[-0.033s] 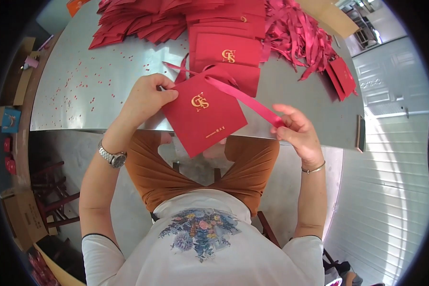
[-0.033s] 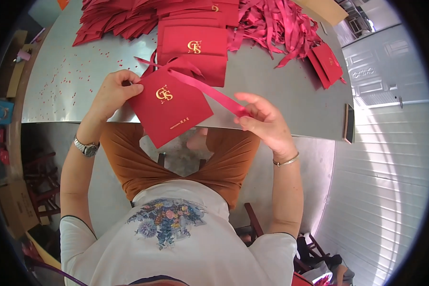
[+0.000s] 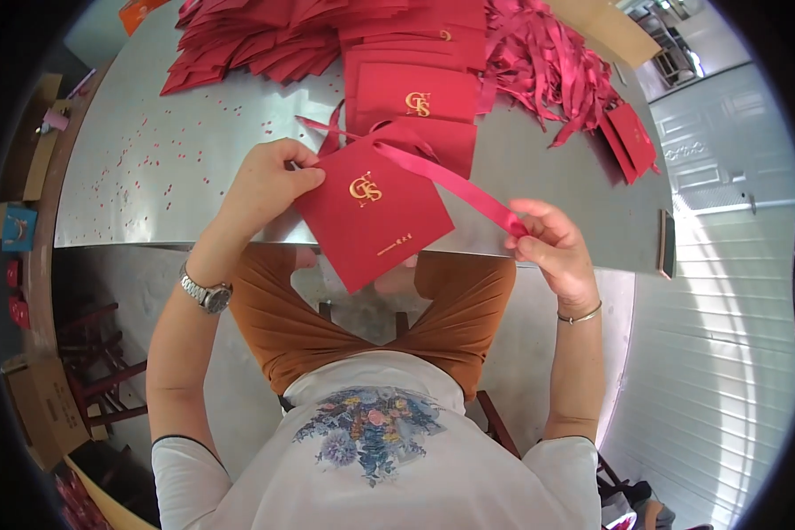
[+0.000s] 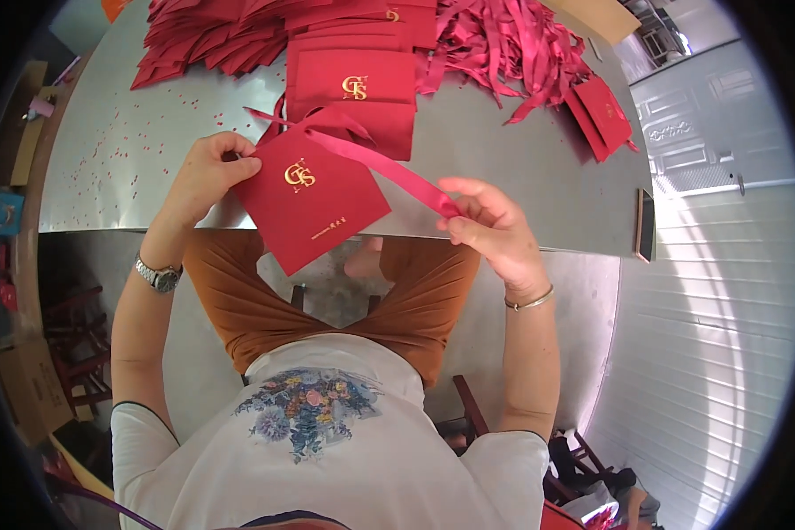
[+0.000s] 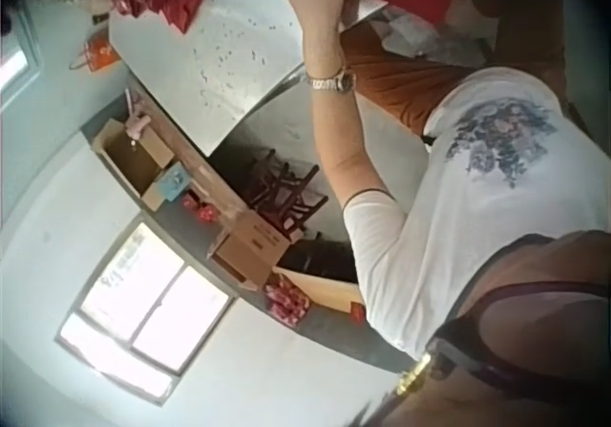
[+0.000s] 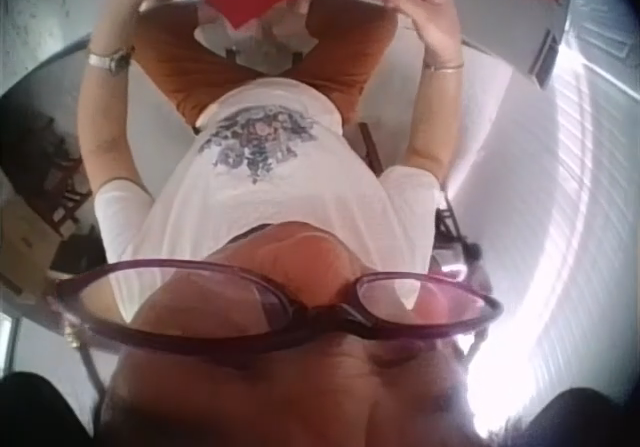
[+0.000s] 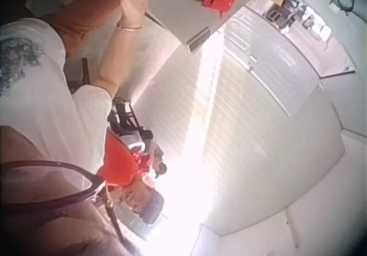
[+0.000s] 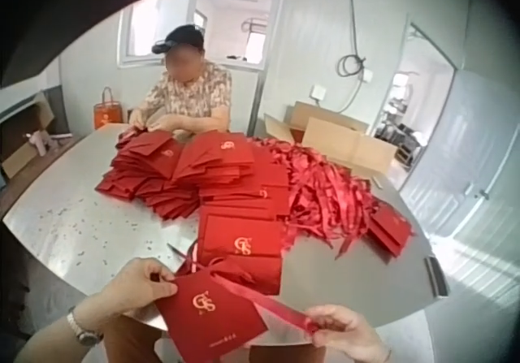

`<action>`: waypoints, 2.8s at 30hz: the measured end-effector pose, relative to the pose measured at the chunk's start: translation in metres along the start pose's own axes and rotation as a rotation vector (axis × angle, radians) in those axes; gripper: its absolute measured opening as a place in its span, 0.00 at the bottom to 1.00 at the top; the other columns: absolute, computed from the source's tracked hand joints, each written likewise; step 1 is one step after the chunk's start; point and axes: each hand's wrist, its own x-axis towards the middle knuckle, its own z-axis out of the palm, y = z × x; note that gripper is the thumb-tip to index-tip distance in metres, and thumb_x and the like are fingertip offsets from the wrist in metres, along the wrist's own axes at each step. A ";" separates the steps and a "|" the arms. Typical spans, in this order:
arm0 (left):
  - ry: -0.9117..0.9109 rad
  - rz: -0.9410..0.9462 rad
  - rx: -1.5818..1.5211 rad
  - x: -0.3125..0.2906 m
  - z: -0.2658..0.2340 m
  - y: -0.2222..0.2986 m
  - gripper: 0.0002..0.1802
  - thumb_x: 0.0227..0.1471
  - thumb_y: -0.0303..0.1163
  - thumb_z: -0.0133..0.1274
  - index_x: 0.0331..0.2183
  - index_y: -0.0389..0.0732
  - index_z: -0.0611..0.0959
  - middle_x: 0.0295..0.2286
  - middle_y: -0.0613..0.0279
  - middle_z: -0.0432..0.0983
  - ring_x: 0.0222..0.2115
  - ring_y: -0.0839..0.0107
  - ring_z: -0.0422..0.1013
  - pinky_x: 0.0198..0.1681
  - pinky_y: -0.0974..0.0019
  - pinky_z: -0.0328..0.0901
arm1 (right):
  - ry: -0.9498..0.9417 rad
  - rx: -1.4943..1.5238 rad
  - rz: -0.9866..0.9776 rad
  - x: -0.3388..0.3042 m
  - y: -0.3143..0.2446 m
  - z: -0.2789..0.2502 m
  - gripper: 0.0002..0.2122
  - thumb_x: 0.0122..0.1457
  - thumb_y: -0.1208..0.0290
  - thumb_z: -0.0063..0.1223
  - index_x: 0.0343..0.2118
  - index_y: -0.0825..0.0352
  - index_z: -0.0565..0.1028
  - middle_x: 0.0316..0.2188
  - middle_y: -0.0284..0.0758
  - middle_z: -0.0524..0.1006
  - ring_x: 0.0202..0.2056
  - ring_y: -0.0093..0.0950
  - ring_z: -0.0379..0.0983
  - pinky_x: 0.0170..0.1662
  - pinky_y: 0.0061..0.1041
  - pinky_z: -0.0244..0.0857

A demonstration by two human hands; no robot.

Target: The person attaches pink ribbons to red gift bags by hand at a work table.

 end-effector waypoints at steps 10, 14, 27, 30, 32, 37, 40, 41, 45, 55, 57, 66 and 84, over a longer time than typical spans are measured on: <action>-0.009 0.110 0.001 0.008 0.007 -0.001 0.10 0.47 0.31 0.59 0.29 0.33 0.82 0.24 0.65 0.76 0.26 0.79 0.69 0.29 0.73 0.64 | 0.107 0.218 -0.352 -0.020 0.014 0.014 0.13 0.57 0.80 0.55 0.46 0.71 0.74 0.38 0.37 0.79 0.35 0.24 0.75 0.40 0.22 0.71; -0.017 0.139 -0.035 0.010 -0.001 -0.029 0.08 0.47 0.29 0.60 0.27 0.34 0.81 0.23 0.68 0.73 0.25 0.80 0.66 0.28 0.73 0.61 | 0.131 -0.002 -0.444 -0.005 -0.001 0.042 0.07 0.58 0.80 0.52 0.39 0.68 0.78 0.42 0.34 0.76 0.43 0.23 0.71 0.50 0.24 0.65; -0.355 0.272 -0.264 0.049 0.042 0.008 0.06 0.54 0.26 0.55 0.34 0.38 0.76 0.32 0.68 0.73 0.33 0.80 0.66 0.38 0.76 0.62 | 0.411 -0.529 -0.714 0.018 -0.012 0.108 0.14 0.54 0.74 0.51 0.45 0.69 0.68 0.29 0.42 0.75 0.31 0.43 0.74 0.35 0.43 0.66; -0.342 0.409 -0.145 0.045 0.065 0.029 0.02 0.53 0.24 0.52 0.32 0.38 0.76 0.28 0.71 0.69 0.30 0.82 0.63 0.34 0.78 0.59 | 0.517 -0.915 -0.580 0.026 -0.012 0.105 0.10 0.49 0.75 0.53 0.34 0.70 0.71 0.28 0.44 0.76 0.31 0.43 0.76 0.33 0.42 0.67; -0.375 0.474 -0.110 0.042 0.070 0.040 0.04 0.52 0.25 0.54 0.31 0.36 0.75 0.31 0.67 0.71 0.32 0.78 0.65 0.39 0.74 0.60 | 0.557 -0.988 -0.500 0.028 -0.012 0.101 0.10 0.47 0.75 0.53 0.33 0.71 0.71 0.28 0.44 0.76 0.31 0.43 0.76 0.33 0.41 0.67; -0.392 0.669 -0.034 0.047 0.078 0.046 0.08 0.50 0.25 0.56 0.31 0.32 0.75 0.34 0.60 0.71 0.36 0.71 0.66 0.43 0.70 0.62 | 0.593 -1.223 -0.405 0.027 -0.008 0.097 0.10 0.45 0.73 0.54 0.30 0.72 0.73 0.28 0.43 0.77 0.32 0.40 0.77 0.33 0.38 0.70; -0.482 0.642 -0.035 0.036 0.082 0.062 0.09 0.52 0.26 0.54 0.33 0.31 0.75 0.35 0.59 0.71 0.36 0.69 0.67 0.43 0.68 0.62 | 0.644 -1.322 -0.359 0.018 -0.013 0.098 0.10 0.45 0.73 0.54 0.31 0.72 0.73 0.28 0.43 0.77 0.33 0.39 0.77 0.35 0.36 0.70; -0.475 0.636 -0.035 0.036 0.081 0.061 0.09 0.52 0.26 0.54 0.33 0.31 0.75 0.35 0.59 0.71 0.36 0.69 0.67 0.43 0.68 0.62 | 0.634 -1.321 -0.362 0.019 -0.012 0.097 0.10 0.45 0.73 0.54 0.31 0.72 0.73 0.28 0.43 0.77 0.33 0.39 0.77 0.35 0.36 0.70; -0.374 0.824 0.086 0.032 0.083 0.056 0.11 0.55 0.30 0.53 0.38 0.32 0.77 0.31 0.63 0.71 0.32 0.75 0.66 0.38 0.72 0.62 | 0.671 -1.209 -0.358 0.021 -0.011 0.096 0.10 0.45 0.74 0.55 0.31 0.72 0.73 0.27 0.44 0.77 0.33 0.40 0.77 0.35 0.37 0.69; -0.549 0.401 -0.428 0.040 0.103 0.043 0.06 0.60 0.31 0.50 0.36 0.38 0.76 0.30 0.71 0.73 0.28 0.84 0.65 0.30 0.79 0.59 | 0.837 -0.959 -0.567 0.012 0.010 0.090 0.08 0.50 0.73 0.54 0.31 0.68 0.69 0.22 0.42 0.75 0.29 0.43 0.75 0.32 0.41 0.66; -0.532 0.338 -0.552 0.043 0.115 0.047 0.06 0.59 0.31 0.51 0.35 0.38 0.76 0.29 0.68 0.74 0.29 0.82 0.67 0.33 0.77 0.62 | 0.780 -0.956 -0.645 0.014 0.027 0.086 0.08 0.50 0.72 0.56 0.30 0.67 0.69 0.21 0.41 0.74 0.28 0.43 0.74 0.31 0.41 0.66; -0.597 0.265 -0.575 0.067 0.134 0.012 0.08 0.60 0.30 0.48 0.40 0.37 0.75 0.32 0.65 0.75 0.27 0.81 0.69 0.29 0.77 0.65 | 0.763 -0.879 -0.647 0.023 0.066 0.062 0.07 0.50 0.72 0.56 0.30 0.64 0.70 0.24 0.39 0.75 0.31 0.42 0.74 0.35 0.41 0.66; -0.239 1.030 -0.029 0.150 0.136 -0.086 0.30 0.52 0.46 0.59 0.52 0.40 0.74 0.45 0.40 0.71 0.39 0.49 0.72 0.39 0.54 0.71 | 0.837 -0.855 -0.609 0.035 0.070 0.074 0.05 0.47 0.70 0.55 0.25 0.63 0.72 0.21 0.37 0.75 0.28 0.41 0.73 0.32 0.41 0.65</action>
